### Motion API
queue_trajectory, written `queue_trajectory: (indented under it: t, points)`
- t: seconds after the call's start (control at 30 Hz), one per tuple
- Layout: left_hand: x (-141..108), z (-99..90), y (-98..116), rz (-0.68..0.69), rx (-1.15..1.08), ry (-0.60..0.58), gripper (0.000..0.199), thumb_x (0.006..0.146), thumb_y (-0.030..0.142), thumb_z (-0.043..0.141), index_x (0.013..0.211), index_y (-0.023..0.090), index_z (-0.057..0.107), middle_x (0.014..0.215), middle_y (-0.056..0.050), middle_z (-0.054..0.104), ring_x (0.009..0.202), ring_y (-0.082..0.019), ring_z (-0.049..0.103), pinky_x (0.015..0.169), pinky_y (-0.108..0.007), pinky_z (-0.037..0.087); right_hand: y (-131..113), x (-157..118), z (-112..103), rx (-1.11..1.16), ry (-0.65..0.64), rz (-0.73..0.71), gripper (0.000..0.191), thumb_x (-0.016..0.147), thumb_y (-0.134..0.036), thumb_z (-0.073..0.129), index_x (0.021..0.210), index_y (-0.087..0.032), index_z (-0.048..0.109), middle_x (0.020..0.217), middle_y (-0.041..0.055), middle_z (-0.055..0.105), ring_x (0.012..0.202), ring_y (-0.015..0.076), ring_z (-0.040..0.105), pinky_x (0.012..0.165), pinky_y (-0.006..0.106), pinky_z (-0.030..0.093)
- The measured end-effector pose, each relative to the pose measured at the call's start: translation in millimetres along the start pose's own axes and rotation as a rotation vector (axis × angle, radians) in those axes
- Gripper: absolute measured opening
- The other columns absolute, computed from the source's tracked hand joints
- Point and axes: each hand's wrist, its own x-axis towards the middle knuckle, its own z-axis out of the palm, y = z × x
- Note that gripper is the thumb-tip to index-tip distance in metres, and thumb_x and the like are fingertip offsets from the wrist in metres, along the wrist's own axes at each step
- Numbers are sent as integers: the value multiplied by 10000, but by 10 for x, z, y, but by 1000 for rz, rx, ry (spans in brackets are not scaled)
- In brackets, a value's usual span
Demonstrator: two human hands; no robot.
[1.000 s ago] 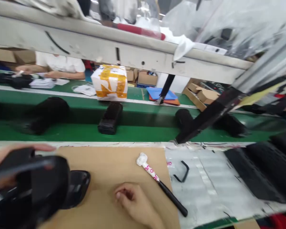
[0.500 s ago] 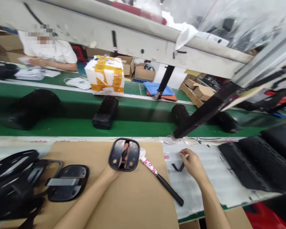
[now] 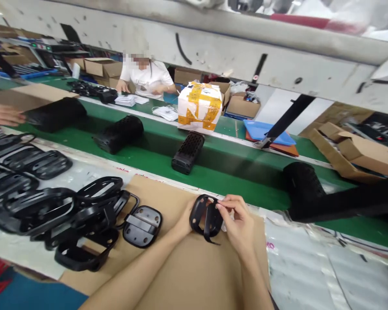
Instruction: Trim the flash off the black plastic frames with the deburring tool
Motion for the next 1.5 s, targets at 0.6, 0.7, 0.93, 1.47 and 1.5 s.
queue_trajectory:
  t: [0.6,0.7,0.93,1.47,1.5]
  points:
    - [-158,20,176,104,163,-109,353,841,479,677,946,152,755,946,-68,773,915,-259,695,859,-323,533,161,-169,64,-109,240,-107,89,954,-263,736,898,-195,741,882,59,661,823,199,631,722,351,523]
    - [-151,-19,92,114,185,-132,323,825,432,712,978,152,763,985,-72,776,949,-264,695,859,-317,534,180,-185,106,-72,247,-100,87,951,-258,739,890,-196,737,883,52,652,832,196,632,739,352,529]
    - [-133,42,82,6,-36,-83,496,837,602,723,1061,160,703,843,-56,746,703,-195,680,680,-289,543,196,-169,82,-146,208,-141,26,942,-212,750,935,-219,774,964,44,653,907,190,645,834,355,536]
    - [-226,119,302,147,77,-61,207,848,282,570,1027,192,517,743,46,524,616,-109,455,588,-238,371,312,-186,107,-163,200,-53,86,943,-274,732,1001,-212,719,975,39,654,892,198,623,821,353,507]
    - [-215,117,274,157,71,-33,193,859,302,555,1011,195,504,697,60,481,586,-107,416,568,-239,345,309,-185,118,-163,189,-38,96,946,-285,727,1011,-215,717,977,38,653,877,197,618,812,353,506]
